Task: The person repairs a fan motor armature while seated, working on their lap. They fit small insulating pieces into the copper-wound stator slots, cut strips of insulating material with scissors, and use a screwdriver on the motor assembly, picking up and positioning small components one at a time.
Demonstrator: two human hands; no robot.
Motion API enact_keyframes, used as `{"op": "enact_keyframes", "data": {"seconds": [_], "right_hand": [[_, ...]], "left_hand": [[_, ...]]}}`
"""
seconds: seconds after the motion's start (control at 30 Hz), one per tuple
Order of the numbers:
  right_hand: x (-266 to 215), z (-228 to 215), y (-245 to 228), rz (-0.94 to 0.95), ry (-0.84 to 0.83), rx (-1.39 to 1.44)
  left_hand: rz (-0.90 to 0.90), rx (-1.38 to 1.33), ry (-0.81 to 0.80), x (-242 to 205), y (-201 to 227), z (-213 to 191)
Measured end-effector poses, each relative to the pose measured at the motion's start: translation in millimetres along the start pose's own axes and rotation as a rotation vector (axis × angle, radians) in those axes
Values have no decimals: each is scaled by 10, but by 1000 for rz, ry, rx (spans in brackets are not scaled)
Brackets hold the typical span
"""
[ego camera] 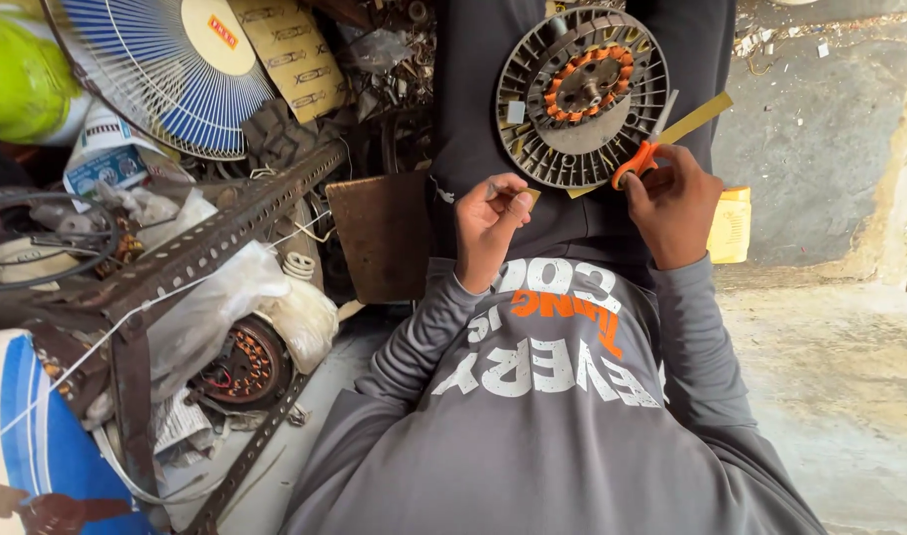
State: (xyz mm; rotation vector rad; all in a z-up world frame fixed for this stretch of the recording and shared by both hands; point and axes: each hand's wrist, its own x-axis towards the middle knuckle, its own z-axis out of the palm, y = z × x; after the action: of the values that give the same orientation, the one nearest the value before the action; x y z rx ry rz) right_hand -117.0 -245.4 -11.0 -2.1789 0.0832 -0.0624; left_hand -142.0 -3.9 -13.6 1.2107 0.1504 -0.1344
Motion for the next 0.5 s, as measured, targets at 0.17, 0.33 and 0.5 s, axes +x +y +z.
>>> {"op": "enact_keyframes", "data": {"seconds": [0.17, 0.33, 0.5], "right_hand": [[-52, 26, 209, 79, -2, 279], [-98, -193, 86, 246, -197, 586], [-220, -186, -331, 224, -600, 683]], "left_hand": [[1, 17, -13, 19, 7, 41], [23, -11, 14, 59, 74, 116], [54, -30, 32, 47, 166, 180]]}}
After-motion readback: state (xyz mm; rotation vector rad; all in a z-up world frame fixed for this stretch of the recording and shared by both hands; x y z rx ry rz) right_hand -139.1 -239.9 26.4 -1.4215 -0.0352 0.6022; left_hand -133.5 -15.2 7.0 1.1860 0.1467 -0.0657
